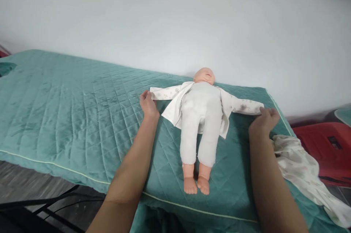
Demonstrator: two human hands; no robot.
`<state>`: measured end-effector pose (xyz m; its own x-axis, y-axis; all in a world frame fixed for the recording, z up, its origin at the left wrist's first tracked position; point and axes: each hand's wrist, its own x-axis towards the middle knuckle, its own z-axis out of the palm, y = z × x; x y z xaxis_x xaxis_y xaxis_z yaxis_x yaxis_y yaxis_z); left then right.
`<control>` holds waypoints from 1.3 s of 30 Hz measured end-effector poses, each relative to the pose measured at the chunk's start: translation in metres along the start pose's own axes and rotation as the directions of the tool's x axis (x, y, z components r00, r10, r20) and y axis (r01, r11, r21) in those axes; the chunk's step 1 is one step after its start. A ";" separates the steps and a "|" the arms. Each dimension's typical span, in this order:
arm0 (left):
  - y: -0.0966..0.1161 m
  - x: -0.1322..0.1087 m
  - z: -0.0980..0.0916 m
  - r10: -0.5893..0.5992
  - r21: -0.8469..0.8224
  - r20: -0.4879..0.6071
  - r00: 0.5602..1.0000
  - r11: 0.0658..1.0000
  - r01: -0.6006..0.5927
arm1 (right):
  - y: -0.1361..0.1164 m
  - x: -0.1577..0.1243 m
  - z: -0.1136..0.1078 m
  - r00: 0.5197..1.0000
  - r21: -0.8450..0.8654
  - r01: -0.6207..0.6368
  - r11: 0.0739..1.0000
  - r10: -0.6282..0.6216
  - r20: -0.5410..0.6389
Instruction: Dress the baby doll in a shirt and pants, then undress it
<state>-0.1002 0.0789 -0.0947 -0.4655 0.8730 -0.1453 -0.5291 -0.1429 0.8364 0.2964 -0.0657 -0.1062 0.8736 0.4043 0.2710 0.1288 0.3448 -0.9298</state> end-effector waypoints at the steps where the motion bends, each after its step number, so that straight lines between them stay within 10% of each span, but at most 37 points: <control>1: 0.000 -0.004 -0.002 0.067 0.064 -0.016 0.998 0.996 -0.066 | -0.002 -0.007 0.001 0.999 -0.046 0.040 0.998 -0.042 -0.032; 7: -0.003 -0.043 -0.022 0.334 0.413 0.153 0.930 0.833 -0.368 | -0.023 -0.087 0.019 0.943 -0.382 0.287 0.878 -0.190 0.273; 14: -0.005 -0.083 -0.051 0.246 0.678 0.616 0.748 0.317 -0.663 | -0.048 -0.163 0.000 0.870 -0.467 0.169 0.868 0.091 0.485; 17: 0.002 -0.092 -0.053 0.130 0.713 0.653 0.746 0.227 -0.663 | -0.054 -0.174 -0.009 0.895 -0.553 0.144 0.820 0.131 0.427; 21: 0.012 -0.103 -0.051 0.131 0.658 0.630 0.766 0.434 -0.615 | -0.057 -0.174 -0.008 0.905 -0.597 0.155 0.787 0.129 0.405; 29: 0.016 -0.127 -0.056 0.187 0.322 0.783 0.593 0.694 -0.644 | -0.057 -0.170 -0.013 0.965 -0.273 0.052 0.961 0.021 0.260; 35: 0.013 -0.119 -0.056 0.014 0.226 0.602 0.798 0.956 -0.187 | -0.054 -0.168 -0.008 0.923 -0.538 0.080 0.839 0.142 0.358; 39: 0.005 -0.108 -0.057 0.039 0.224 0.479 0.877 0.961 -0.165 | -0.056 -0.165 -0.004 0.895 -0.654 0.128 0.746 0.197 0.400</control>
<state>-0.0929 -0.0429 -0.1048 -0.0892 0.9833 0.1587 -0.2724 -0.1774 0.9457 0.1470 -0.1545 -0.1000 0.6196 0.7687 0.1588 0.5144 -0.2449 -0.8218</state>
